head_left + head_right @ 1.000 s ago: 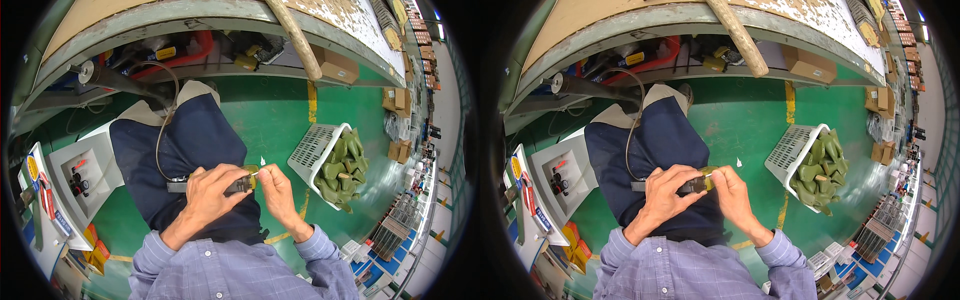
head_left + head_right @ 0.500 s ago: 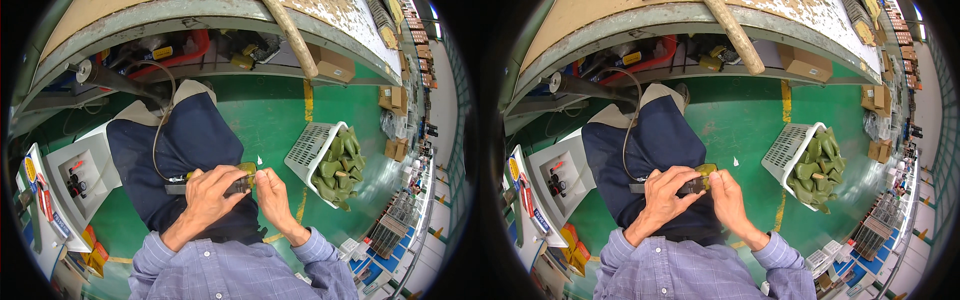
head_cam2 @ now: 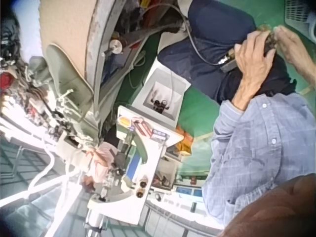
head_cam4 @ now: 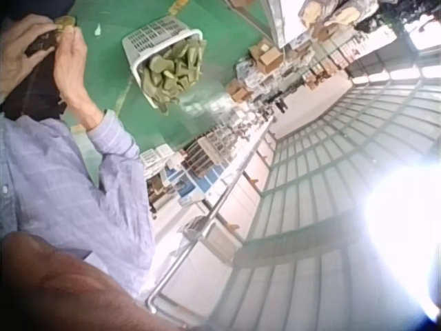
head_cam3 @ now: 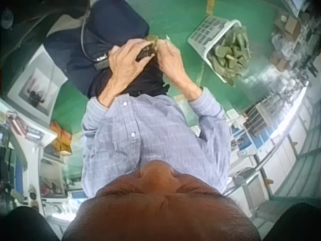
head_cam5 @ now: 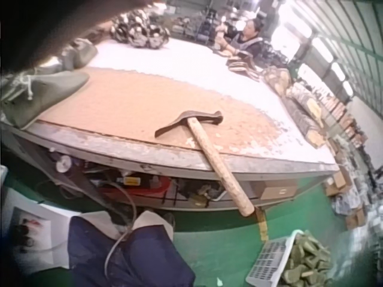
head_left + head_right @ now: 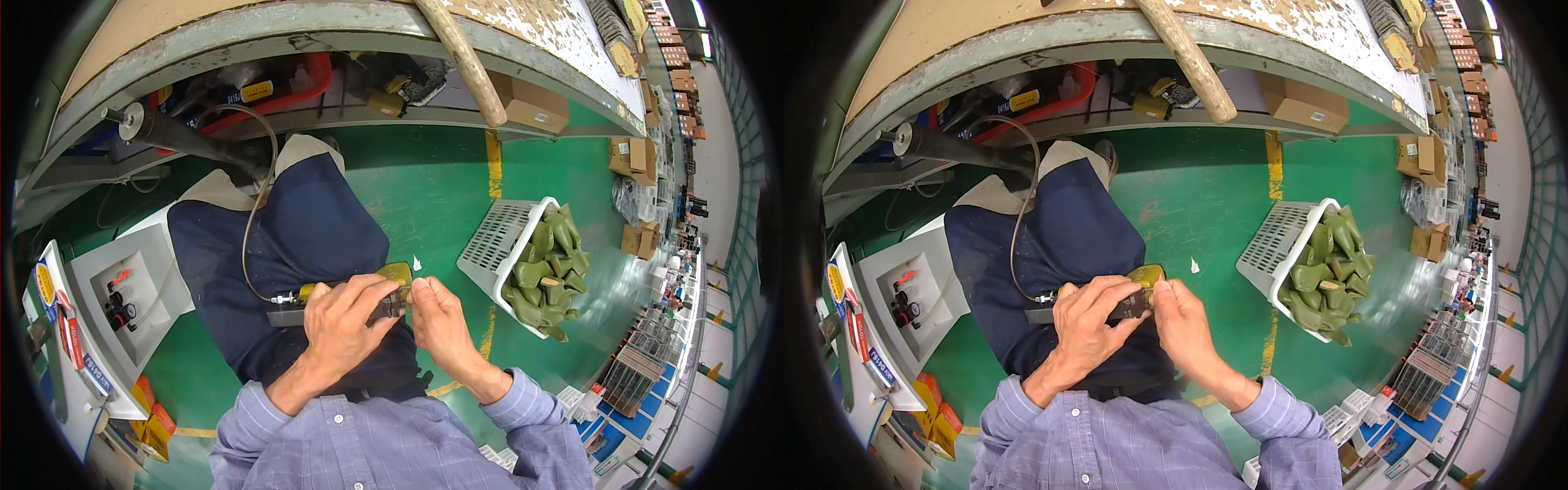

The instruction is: The person sits at a workbench and uses a hammer to repeatedly strike the body of a yellow pneumatic nail gun, likely to clear a jam or adjust a mechanism. They also use a utility knife to cut a small piece of material and manipulate the tool's components with their hands.

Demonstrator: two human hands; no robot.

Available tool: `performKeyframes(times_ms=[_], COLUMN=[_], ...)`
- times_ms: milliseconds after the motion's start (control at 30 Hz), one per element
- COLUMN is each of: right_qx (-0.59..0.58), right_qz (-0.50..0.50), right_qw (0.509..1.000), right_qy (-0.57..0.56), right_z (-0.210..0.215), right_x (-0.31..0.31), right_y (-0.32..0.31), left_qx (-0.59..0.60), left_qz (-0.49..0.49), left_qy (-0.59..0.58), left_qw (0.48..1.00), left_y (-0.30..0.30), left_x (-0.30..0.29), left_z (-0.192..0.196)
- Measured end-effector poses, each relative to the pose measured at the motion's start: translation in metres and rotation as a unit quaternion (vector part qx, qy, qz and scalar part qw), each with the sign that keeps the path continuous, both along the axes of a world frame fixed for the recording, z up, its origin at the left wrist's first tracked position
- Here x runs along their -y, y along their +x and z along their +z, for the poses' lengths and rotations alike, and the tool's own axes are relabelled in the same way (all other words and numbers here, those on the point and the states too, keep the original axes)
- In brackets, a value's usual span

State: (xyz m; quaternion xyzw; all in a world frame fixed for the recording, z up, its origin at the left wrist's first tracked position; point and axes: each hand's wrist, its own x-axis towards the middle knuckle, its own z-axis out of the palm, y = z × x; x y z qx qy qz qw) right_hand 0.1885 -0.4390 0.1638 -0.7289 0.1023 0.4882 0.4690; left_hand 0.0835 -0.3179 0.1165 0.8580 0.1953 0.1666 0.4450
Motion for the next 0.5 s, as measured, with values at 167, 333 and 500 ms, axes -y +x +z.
performKeyframes(times_ms=[167, 333, 500], right_qx=[-0.079, 0.023, 0.044], right_qz=[-0.041, 0.046, 0.057], right_qw=[0.996, 0.999, 0.997], right_qy=[-0.009, -0.01, -0.014], right_z=[0.01, 0.001, -0.006], right_x=[-0.004, 0.004, 0.008], right_y=[0.006, 0.002, -0.002], left_qx=[0.008, 0.001, 0.008], left_qz=[0.011, 0.003, 0.004], left_qy=[0.003, -0.002, -0.018], left_qw=[1.0, 1.0, 1.0], left_y=[0.0, -0.003, -0.003], left_x=[0.006, 0.006, 0.005], left_z=[0.001, 0.001, 0.0])
